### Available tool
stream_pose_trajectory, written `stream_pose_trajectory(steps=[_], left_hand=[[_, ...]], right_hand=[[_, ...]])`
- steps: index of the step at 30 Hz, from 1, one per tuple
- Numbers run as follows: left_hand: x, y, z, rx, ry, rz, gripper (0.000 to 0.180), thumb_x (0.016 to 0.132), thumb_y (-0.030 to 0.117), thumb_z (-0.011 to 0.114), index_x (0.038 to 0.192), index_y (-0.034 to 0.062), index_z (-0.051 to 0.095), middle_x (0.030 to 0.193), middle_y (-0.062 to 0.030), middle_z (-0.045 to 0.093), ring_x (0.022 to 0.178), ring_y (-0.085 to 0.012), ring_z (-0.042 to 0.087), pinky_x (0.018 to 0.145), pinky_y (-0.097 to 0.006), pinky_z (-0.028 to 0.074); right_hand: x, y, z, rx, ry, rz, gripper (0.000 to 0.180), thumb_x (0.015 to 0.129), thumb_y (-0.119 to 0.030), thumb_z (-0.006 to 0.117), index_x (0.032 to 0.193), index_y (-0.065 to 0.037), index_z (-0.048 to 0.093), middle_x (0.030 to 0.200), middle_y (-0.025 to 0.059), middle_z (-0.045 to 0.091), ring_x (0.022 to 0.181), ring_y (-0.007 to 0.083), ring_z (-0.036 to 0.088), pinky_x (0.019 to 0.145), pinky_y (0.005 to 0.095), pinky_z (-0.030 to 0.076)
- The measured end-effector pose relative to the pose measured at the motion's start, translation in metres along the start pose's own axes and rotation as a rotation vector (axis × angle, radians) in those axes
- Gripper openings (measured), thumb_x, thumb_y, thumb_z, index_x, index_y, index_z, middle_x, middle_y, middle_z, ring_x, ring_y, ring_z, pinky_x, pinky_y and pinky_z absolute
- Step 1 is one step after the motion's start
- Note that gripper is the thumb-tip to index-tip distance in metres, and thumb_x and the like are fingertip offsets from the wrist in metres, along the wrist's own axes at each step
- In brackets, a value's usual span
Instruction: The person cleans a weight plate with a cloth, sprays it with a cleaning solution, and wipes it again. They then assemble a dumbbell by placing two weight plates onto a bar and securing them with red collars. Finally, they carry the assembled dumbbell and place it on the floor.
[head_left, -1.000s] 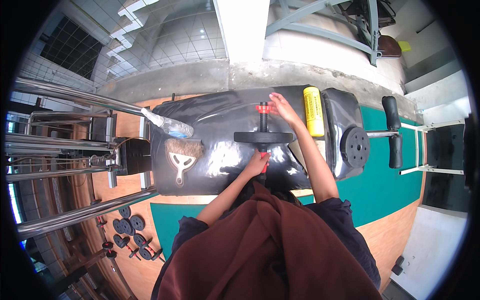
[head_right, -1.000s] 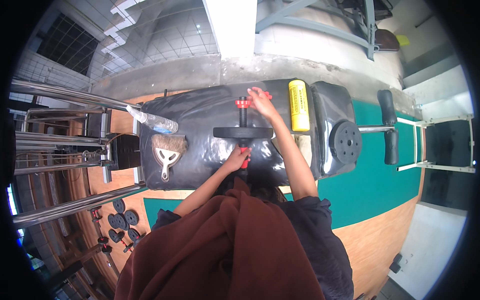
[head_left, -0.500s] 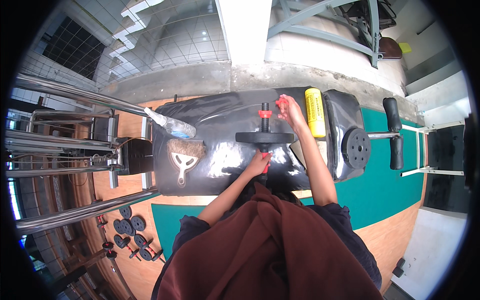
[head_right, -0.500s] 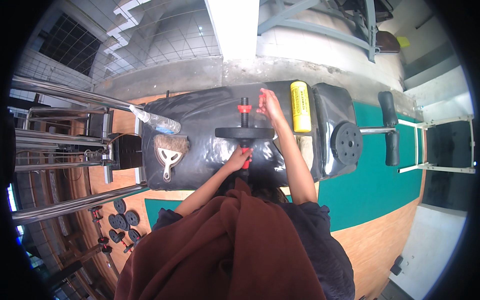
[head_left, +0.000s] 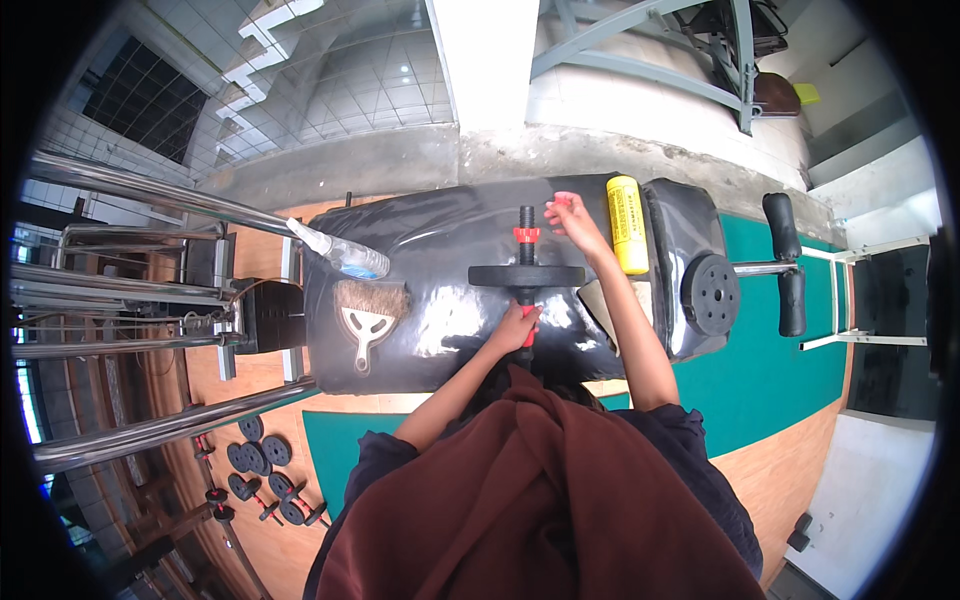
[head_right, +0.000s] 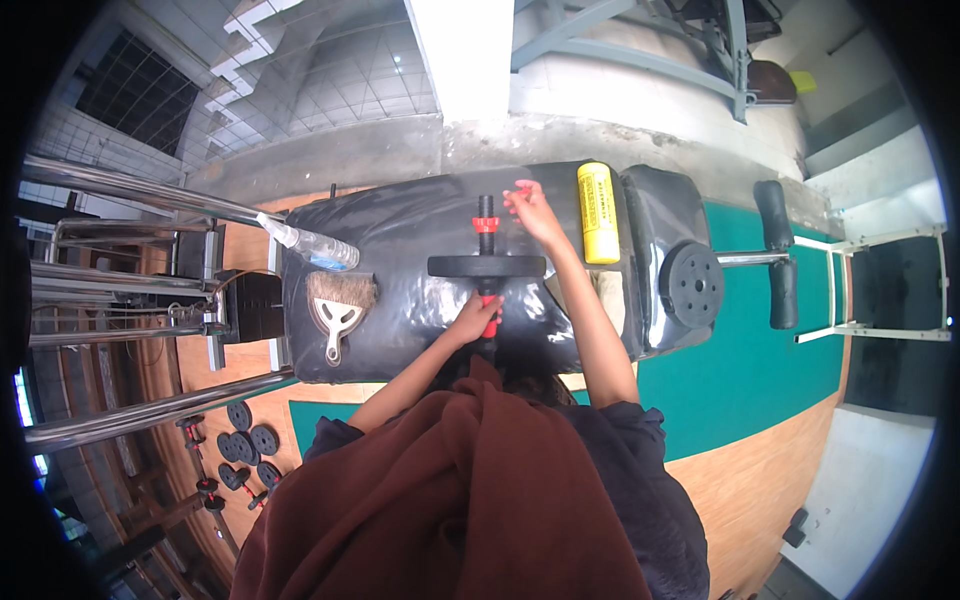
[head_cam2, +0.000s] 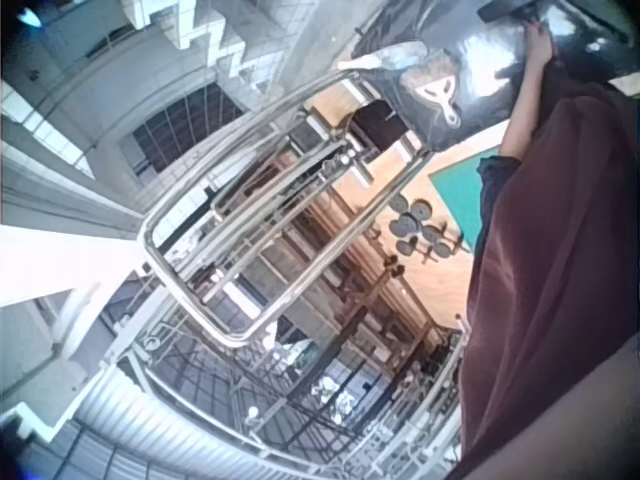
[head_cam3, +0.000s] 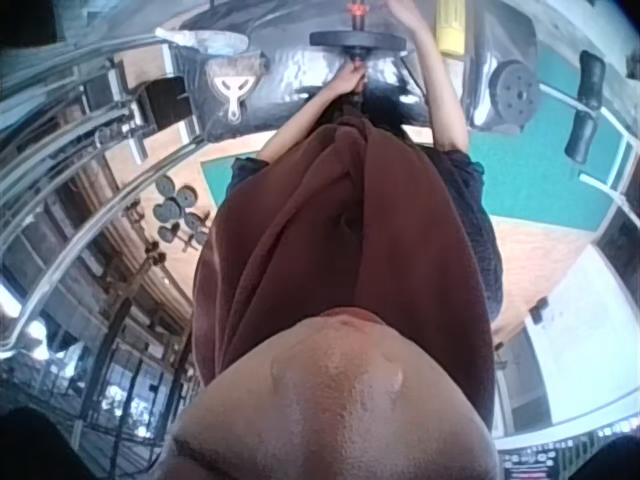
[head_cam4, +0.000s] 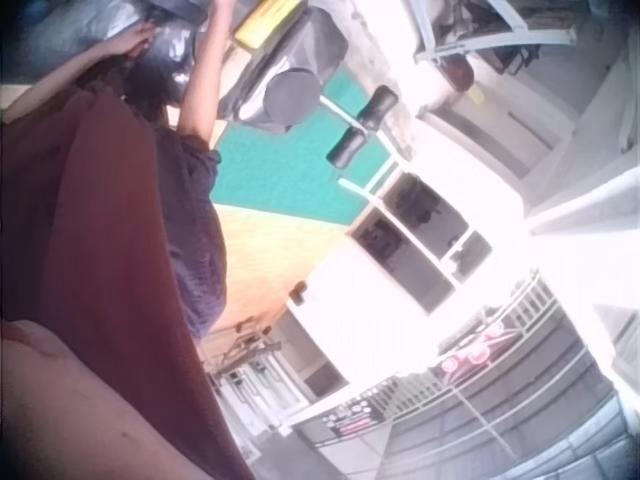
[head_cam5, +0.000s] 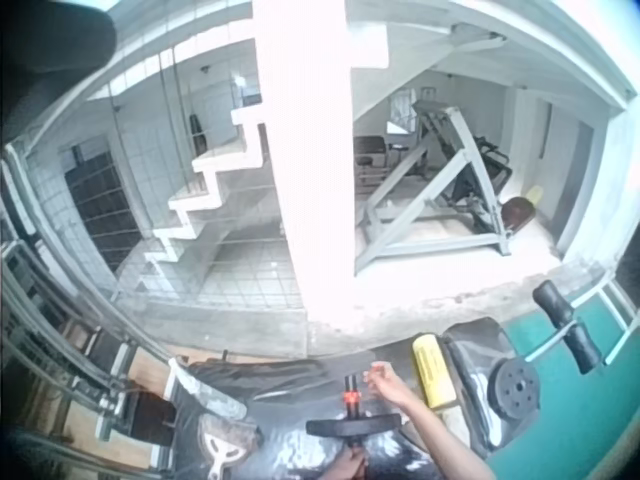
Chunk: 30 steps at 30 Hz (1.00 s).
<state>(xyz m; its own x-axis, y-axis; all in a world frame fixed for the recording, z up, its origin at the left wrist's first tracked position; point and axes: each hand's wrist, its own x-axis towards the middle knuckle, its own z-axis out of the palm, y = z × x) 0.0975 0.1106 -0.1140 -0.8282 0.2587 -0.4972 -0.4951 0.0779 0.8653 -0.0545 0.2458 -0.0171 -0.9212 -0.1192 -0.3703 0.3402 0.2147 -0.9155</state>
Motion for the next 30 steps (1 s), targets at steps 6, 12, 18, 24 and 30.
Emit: stream_pose_trajectory(steps=[6,12,18,24,30], left_hand=[[-0.002,0.003,0.002,0.027,0.038,-0.04,0.046,0.088,0.031,0.054,0.105,-0.0059,0.032,0.078,-0.0054,0.054,0.065,-0.0115,0.057,0.058,-0.024,0.048],[-0.006,0.006,0.0,-0.029,0.066,-0.057,0.048,0.088,0.031,0.055,0.107,-0.0069,0.032,0.078,-0.0049,0.054,0.066,-0.0112,0.057,0.06,-0.024,0.048],[-0.004,0.006,-0.002,-0.033,0.036,-0.068,0.039,0.089,0.029,0.053,0.103,-0.0023,0.035,0.079,-0.0053,0.054,0.067,-0.0112,0.056,0.062,-0.024,0.047],[-0.006,0.009,-0.002,-0.028,0.043,-0.077,0.034,0.089,0.027,0.053,0.1,-0.0002,0.037,0.078,-0.0048,0.054,0.066,-0.0119,0.056,0.061,-0.025,0.048],[-0.005,0.01,-0.001,-0.054,0.054,-0.083,0.034,0.089,0.028,0.053,0.101,-0.0002,0.037,0.078,-0.005,0.054,0.067,-0.0119,0.057,0.061,-0.025,0.048]], right_hand=[[-0.004,0.01,0.02,-0.072,-0.168,0.049,0.061,0.087,-0.036,0.051,0.134,-0.006,0.026,0.116,0.0129,0.052,0.11,0.0192,0.05,0.084,0.0303,0.044],[0.004,0.009,0.012,-0.046,0.036,0.045,0.049,0.087,-0.033,0.051,0.123,-0.004,0.034,0.094,0.0101,0.057,0.088,0.0173,0.057,0.075,0.0293,0.047],[-0.001,0.004,0.021,0.012,-0.131,0.093,0.05,0.088,-0.033,0.05,0.124,-0.003,0.032,0.097,0.0135,0.058,0.083,0.0179,0.058,0.072,0.0283,0.049],[-0.01,-0.014,0.008,-0.103,-0.097,0.014,0.05,0.088,-0.032,0.049,0.125,-0.002,0.033,0.089,0.0148,0.061,0.07,0.0191,0.06,0.068,0.0294,0.05],[0.001,-0.001,0.016,-0.364,-0.046,-0.119,0.066,0.088,-0.042,0.045,0.131,0.002,0.024,0.104,0.0204,0.057,0.09,0.0229,0.058,0.082,0.0305,0.044]])
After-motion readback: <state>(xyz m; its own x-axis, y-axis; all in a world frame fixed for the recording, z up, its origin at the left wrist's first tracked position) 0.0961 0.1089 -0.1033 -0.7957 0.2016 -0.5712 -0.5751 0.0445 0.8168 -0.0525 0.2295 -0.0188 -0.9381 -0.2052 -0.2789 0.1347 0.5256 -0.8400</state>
